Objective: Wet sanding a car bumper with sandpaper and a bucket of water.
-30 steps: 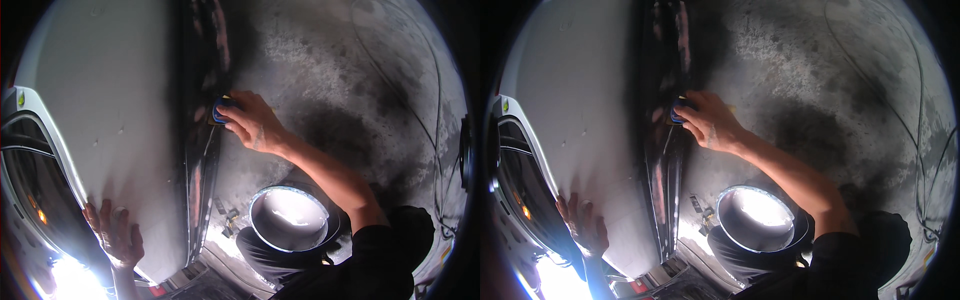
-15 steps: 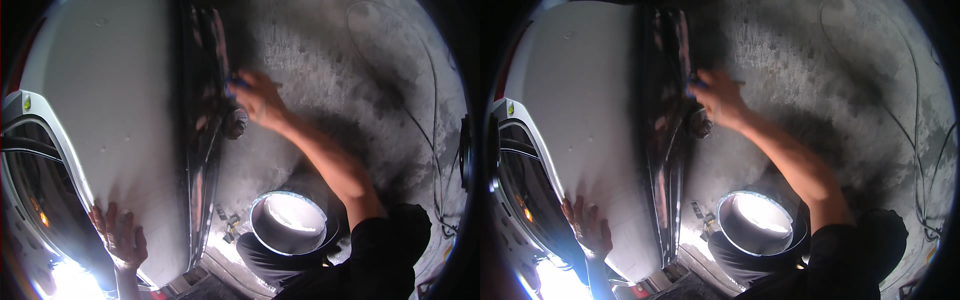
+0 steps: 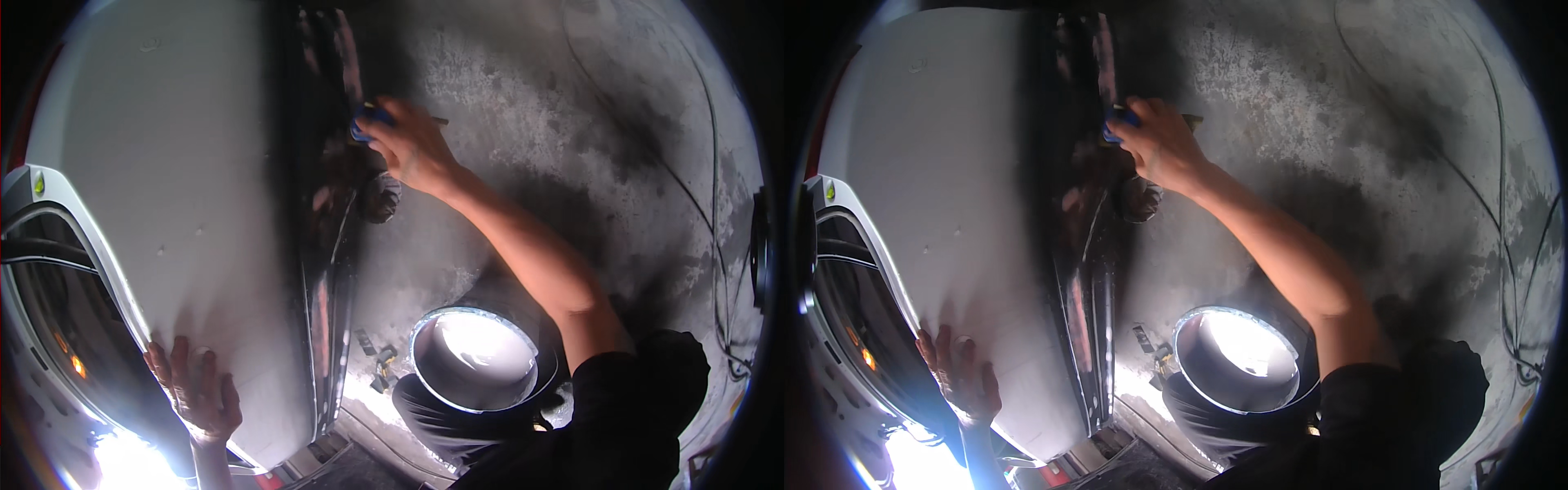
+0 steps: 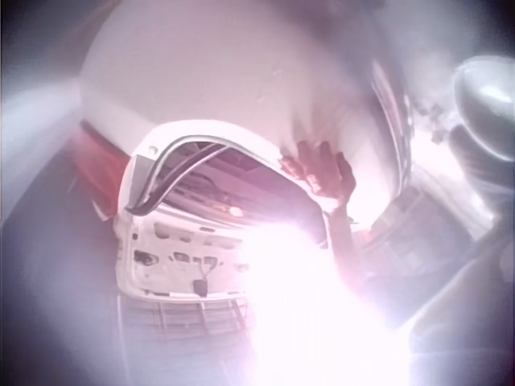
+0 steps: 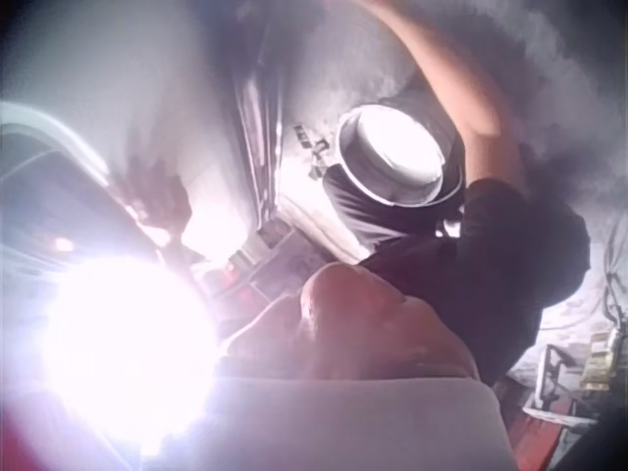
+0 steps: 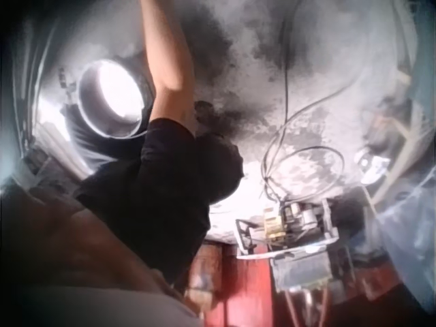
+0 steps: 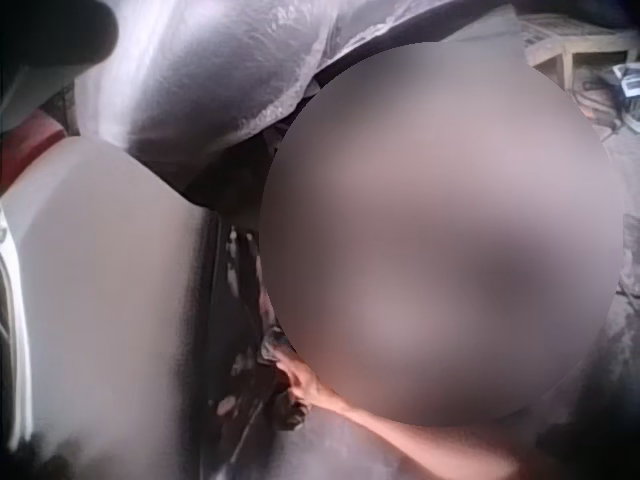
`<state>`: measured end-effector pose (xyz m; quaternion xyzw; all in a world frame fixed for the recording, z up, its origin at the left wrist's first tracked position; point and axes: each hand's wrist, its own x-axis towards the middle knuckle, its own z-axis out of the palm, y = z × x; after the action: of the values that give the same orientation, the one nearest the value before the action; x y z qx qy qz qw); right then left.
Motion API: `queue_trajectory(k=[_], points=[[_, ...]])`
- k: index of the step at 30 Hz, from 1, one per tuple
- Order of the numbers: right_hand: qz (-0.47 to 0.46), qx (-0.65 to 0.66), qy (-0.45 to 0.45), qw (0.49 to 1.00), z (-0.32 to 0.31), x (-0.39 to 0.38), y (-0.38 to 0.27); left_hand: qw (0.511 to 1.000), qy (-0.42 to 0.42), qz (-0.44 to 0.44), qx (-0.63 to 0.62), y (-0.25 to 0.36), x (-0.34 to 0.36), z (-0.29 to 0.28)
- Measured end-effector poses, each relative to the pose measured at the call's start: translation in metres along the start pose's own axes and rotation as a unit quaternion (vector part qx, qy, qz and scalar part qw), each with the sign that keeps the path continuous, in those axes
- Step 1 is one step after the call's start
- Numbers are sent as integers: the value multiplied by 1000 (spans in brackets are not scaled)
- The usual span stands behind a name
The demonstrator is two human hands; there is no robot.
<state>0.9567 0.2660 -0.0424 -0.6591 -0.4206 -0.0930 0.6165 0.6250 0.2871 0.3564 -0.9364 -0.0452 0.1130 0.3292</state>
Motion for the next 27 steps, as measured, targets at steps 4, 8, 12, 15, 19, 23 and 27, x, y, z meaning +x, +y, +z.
queue_trajectory(k=[4, 8, 12, 15, 19, 23, 27], points=[[175, 116, 59, 976, -2, 10, -41, 1000, 6, 0, 1, 0, 1, 0], [310, 222, 97, 919, 8, 2, -124, 999, 33, 16, -10, 2, 8, 2], [298, 237, 106, 918, 6, -25, -205, 1000, 29, -2, -1, 5, 9, -5], [331, 291, 103, 892, 12, -22, -207, 999, 36, 1, -1, 7, 12, -8], [380, 224, 145, 886, 20, -2, -165, 999, 39, 22, -7, 8, 18, -2], [291, 170, 147, 930, 21, -30, -218, 999, 40, -3, -6, 8, 8, -13], [250, 141, 154, 945, 20, -8, -182, 999, 51, -3, -13, 10, 16, -10]])
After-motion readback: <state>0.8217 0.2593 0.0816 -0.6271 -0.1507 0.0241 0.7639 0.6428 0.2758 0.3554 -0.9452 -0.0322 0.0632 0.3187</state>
